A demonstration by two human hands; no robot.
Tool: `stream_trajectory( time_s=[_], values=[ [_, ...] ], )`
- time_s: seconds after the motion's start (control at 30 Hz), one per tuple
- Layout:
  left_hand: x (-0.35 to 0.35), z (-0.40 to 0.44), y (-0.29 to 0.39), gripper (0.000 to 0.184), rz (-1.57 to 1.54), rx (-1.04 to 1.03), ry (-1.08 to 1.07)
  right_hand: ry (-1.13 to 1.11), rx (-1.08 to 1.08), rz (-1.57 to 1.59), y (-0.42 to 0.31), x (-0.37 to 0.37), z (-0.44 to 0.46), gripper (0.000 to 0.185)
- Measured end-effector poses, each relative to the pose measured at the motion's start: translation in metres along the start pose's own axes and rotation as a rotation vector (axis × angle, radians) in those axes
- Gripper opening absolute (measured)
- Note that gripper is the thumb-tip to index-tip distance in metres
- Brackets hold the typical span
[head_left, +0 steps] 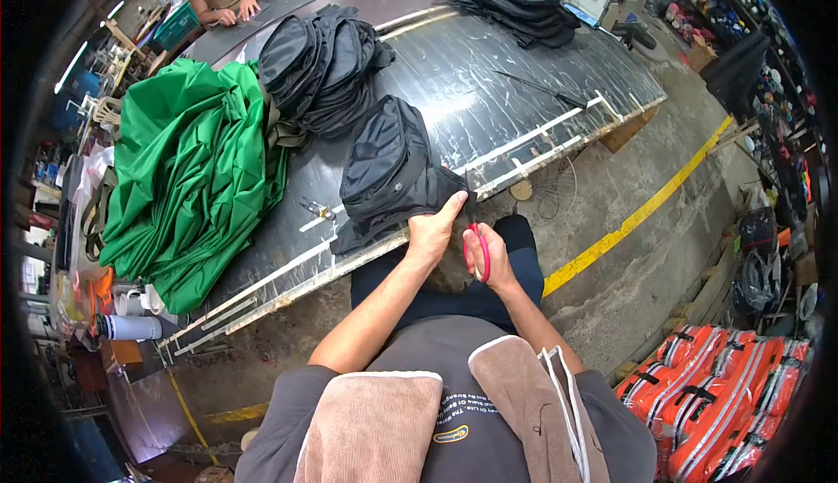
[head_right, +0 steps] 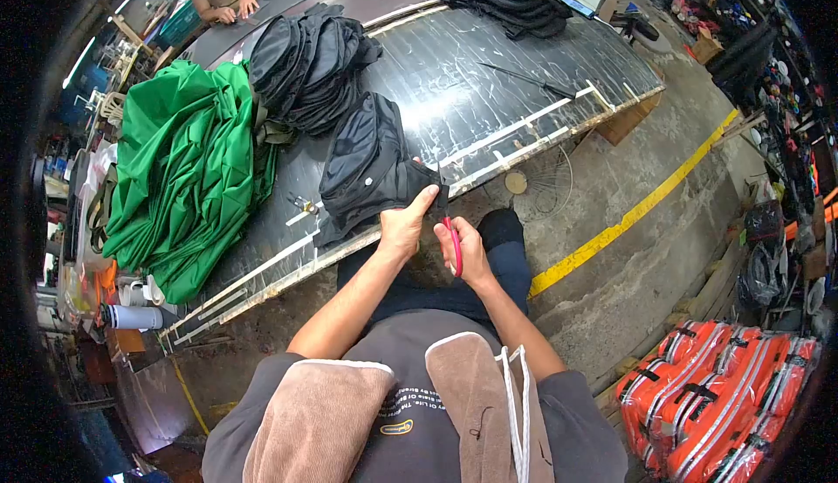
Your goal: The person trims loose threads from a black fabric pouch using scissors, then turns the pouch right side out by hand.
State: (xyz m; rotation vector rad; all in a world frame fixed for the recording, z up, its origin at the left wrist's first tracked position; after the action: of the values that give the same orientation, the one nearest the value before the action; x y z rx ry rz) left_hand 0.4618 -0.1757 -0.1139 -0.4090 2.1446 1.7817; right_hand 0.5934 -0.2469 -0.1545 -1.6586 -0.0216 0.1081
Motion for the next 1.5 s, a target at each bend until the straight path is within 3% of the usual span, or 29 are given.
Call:
stream_trajectory(
  time_s=[0.17,0.33,0.83,1.1,1.17,1.23,1.33,1.37,1.43,1.47,1.5],
  values=[
    [0.010,0.012,0.003,0.057,0.158,-0.050,-0.045,-0.130,0.127,0.120,0.005,-0.002,0.009,0.045],
    [0.014,0.009,0.011,0.050,0.224,0.052,-0.024,-0.181,0.133,0.019,0.006,0.009,0.011,0.045],
    [0.019,0.006,0.017,0.044,0.386,0.038,-0.046,-0.041,0.057,-0.151,0.005,0.018,0.005,0.047],
    [0.025,0.006,0.010,0.049,0.270,0.039,-0.065,0.021,-0.102,0.045,0.012,0.017,-0.002,0.037],
    [0.044,0.005,-0.005,0.055,0.460,0.209,-0.025,0.090,-0.138,0.269,0.028,0.017,0.004,0.029],
    [0.058,-0.003,-0.016,0.060,0.545,0.242,-0.039,0.147,-0.065,0.343,0.017,0.026,0.008,0.030],
    [0.074,-0.026,-0.033,0.046,0.696,0.549,-0.045,0.245,-0.023,0.009,-0.005,0.045,0.026,0.035],
    [0.071,-0.037,-0.047,0.038,0.350,0.504,-0.125,0.282,-0.091,-0.088,-0.017,0.050,0.028,0.037],
    [0.086,-0.054,-0.062,0.035,0.408,0.597,-0.194,0.284,0.028,-0.362,-0.027,0.066,0.043,0.036],
    [0.091,-0.064,-0.067,0.034,0.339,0.605,-0.185,0.322,0.111,-0.506,-0.033,0.075,0.049,0.046],
    [0.095,-0.073,-0.069,0.034,0.270,0.611,-0.176,0.333,0.076,-0.647,-0.039,0.081,0.056,0.049]
  ],
)
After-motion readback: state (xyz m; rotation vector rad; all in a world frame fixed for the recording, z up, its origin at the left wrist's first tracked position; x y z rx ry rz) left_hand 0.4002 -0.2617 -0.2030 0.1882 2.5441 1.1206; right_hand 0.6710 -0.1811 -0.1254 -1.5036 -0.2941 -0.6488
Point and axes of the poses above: each hand's wrist, its own z-axis towards the middle knuckle, its own x-axis out of the back of the hand, y = z × x, the point moved 6 cm from there along z, towards the middle knuckle, and after that the axes turned 7 degrees about x, right-handed, at the moved point
